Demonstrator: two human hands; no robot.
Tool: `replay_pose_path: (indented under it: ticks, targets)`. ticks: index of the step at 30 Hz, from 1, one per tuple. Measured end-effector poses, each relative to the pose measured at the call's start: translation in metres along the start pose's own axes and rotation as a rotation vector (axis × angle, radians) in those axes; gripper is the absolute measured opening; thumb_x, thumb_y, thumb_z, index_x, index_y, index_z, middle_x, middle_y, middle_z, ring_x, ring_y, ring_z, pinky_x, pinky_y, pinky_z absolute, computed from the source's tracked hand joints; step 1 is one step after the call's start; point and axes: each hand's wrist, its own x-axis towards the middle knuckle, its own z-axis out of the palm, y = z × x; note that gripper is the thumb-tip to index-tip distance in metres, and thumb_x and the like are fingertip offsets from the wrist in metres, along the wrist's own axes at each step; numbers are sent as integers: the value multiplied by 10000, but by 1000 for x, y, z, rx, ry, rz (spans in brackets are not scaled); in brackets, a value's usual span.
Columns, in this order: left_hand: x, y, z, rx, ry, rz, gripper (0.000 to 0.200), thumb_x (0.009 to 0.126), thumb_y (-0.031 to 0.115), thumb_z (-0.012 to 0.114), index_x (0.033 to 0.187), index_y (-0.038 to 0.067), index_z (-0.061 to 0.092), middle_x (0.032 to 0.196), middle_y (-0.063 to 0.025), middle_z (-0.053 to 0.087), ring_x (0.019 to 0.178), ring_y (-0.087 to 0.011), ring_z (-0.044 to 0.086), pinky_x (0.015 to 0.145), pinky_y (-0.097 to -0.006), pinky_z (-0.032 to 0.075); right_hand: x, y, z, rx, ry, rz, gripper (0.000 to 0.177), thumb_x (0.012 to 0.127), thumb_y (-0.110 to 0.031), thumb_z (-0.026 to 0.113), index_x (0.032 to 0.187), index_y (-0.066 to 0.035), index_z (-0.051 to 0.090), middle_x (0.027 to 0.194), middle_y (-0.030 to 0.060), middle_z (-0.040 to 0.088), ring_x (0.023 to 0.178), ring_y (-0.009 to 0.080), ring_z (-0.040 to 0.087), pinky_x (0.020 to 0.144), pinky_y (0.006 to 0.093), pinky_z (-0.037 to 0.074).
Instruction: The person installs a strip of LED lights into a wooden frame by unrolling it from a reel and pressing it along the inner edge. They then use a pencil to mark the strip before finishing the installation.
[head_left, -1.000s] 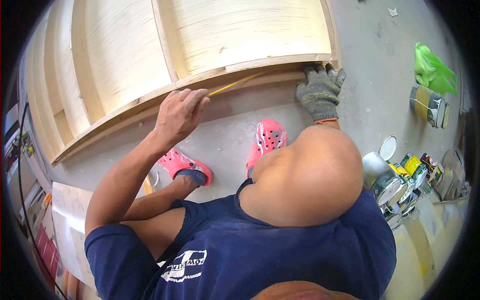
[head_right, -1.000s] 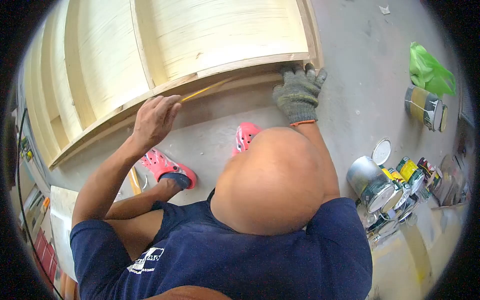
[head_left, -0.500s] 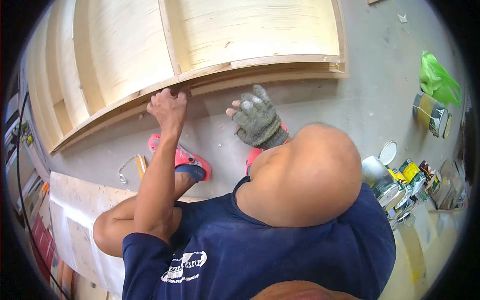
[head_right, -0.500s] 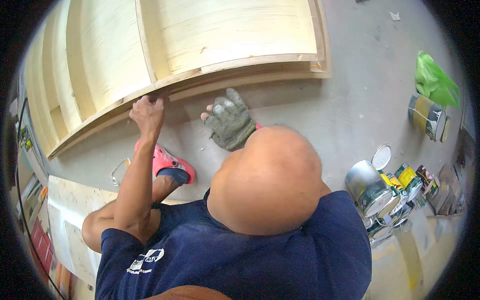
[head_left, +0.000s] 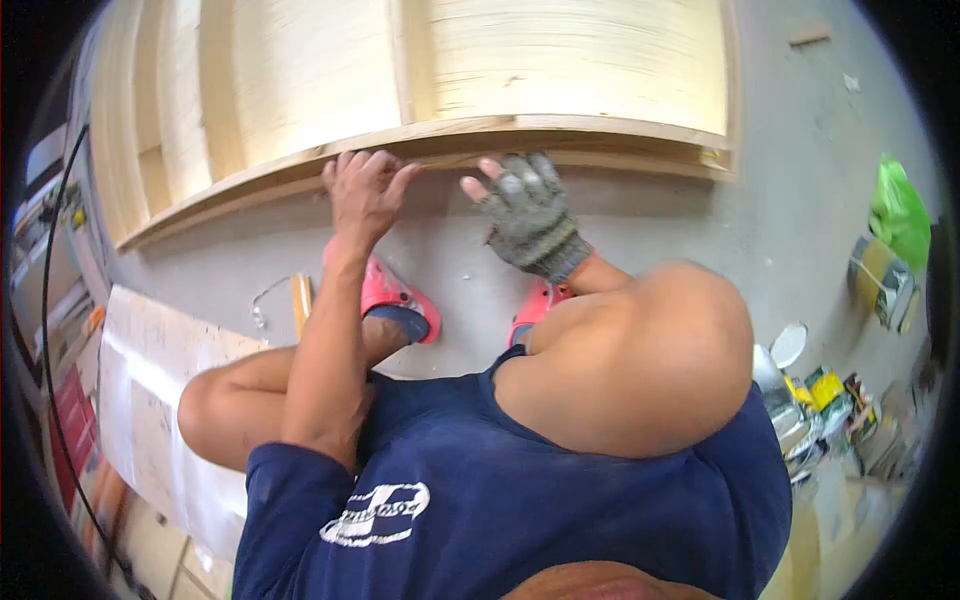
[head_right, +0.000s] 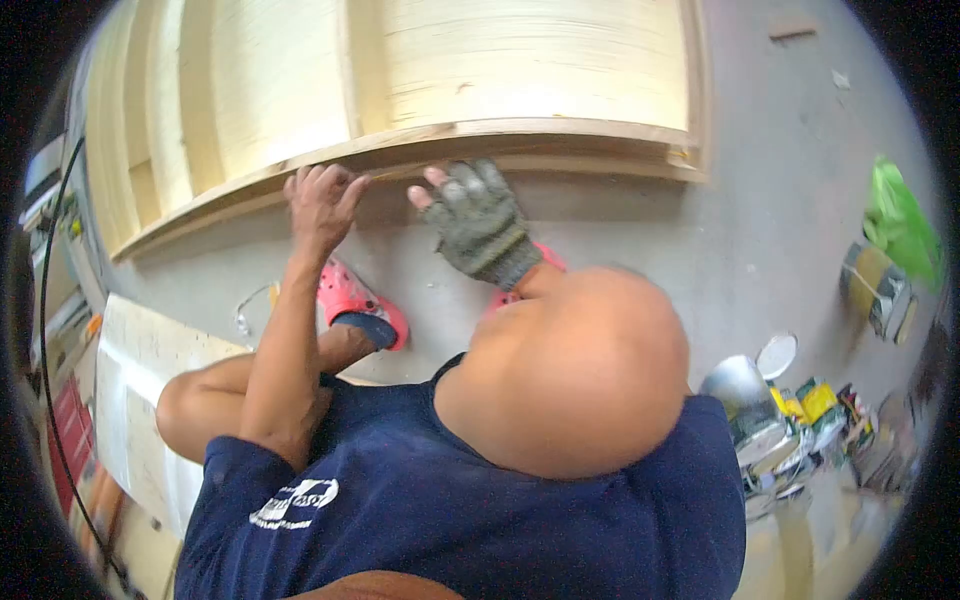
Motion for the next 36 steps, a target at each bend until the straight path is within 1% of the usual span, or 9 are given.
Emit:
replay_pose_path:
  ticks: [5,7,12,16,24,27,29,31,36]
  targets:
    - [1,15,-45,113,-95,249,194,860,290,755,841,100,716,820,-68,643,940,-267,609,944,-434,418,-1,3,6,-112,-71,70,747,712,-264,652,1424,-88,510,1303,184,566,1123,359,559,1050,615,395]
    - [2,18,-56,14,-31,386,203,847,286,764,798,98,707,838,-62,643,973,-256,613,943,-422,426,4,0,2,-37,-5,72,555,840,-174,525,1388,-83,535,1288,199,581,1139,371,562,1021,619,400]
    - [9,14,-65,-402,-300,156,177,860,245,751,839,70,731,772,-84,661,850,-271,641,856,-432,480,-5,-3,12,-3,58,86,547,843,-160,521,1384,-84,542,1302,194,580,1156,371,561,1041,623,388]
    - [15,-14,-78,-18,-349,79,224,912,262,701,863,47,742,804,-115,696,790,-301,648,886,-434,471,-6,-5,18,-78,18,155,622,751,-203,663,1358,-92,589,1283,163,593,1166,376,556,1059,638,380]
    - [20,-49,-87,-50,-348,-11,307,870,372,746,831,68,754,704,-120,672,778,-297,641,979,-425,411,5,-1,25,-109,-51,148,762,644,-310,698,1362,-86,580,1311,139,578,1215,362,521,1129,624,314]
    - [22,-67,-112,368,-428,-4,327,857,374,767,838,47,756,708,-130,683,724,-263,639,895,-396,469,6,0,25,-106,-26,151,701,660,-290,681,1325,-84,604,1307,140,579,1211,363,523,1128,624,316]
    - [19,-90,-132,86,-495,-388,331,857,352,777,844,22,755,718,-113,694,659,-198,614,723,-350,502,6,1,25,-97,-17,150,669,668,-277,672,1305,-82,615,1307,139,579,1208,361,524,1126,627,316]
    - [12,-110,-143,-9,-445,-345,323,882,321,760,878,-1,751,706,-84,689,625,-137,579,605,-316,479,8,0,26,-133,-25,142,629,683,-252,653,1288,-83,621,1315,136,576,1211,359,523,1118,637,317]
    - [16,-123,-153,-141,-497,-399,284,923,290,740,984,13,759,794,-51,713,744,-91,587,695,-277,487,7,0,27,-116,-53,145,709,634,-265,692,1315,-86,608,1346,136,560,1231,355,511,1128,649,292]
